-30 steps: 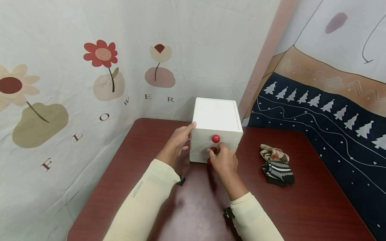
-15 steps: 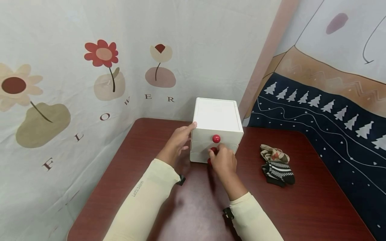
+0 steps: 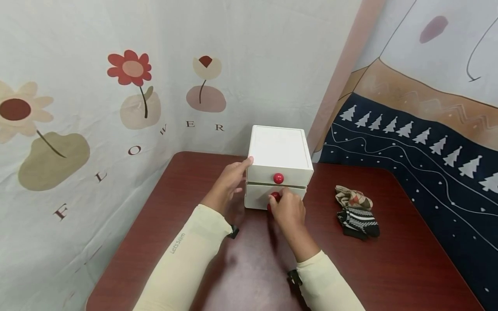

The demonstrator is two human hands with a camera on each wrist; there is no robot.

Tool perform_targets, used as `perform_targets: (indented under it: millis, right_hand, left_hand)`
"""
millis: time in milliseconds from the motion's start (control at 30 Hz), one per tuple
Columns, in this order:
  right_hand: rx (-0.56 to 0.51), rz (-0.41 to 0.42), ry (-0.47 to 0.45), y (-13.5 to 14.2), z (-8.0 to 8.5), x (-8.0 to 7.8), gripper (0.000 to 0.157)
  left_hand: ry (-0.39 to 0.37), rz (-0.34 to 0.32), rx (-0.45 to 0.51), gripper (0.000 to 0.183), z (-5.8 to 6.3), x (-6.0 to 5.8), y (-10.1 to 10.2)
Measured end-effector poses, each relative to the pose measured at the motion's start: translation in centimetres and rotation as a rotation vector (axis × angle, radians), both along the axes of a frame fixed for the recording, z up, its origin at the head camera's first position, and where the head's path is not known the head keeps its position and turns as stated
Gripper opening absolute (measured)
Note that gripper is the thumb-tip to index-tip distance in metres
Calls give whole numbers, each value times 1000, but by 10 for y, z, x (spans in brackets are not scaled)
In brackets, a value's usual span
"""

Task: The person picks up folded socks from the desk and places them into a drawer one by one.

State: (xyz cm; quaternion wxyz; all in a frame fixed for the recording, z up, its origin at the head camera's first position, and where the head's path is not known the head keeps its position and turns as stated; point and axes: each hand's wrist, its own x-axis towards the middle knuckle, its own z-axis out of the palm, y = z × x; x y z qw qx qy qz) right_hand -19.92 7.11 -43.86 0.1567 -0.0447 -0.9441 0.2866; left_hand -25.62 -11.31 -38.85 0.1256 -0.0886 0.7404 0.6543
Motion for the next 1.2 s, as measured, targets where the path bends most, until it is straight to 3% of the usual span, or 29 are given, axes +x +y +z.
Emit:
perform_targets:
  millis: [700,1200]
  right_hand:
    - [33,-2,-21,2,1,28,32]
    - [7,13,50,3,-4,45,29]
  left_hand:
    - [-19,21,15,79,1,1,2]
    - [-5,35,27,75,0,0,2]
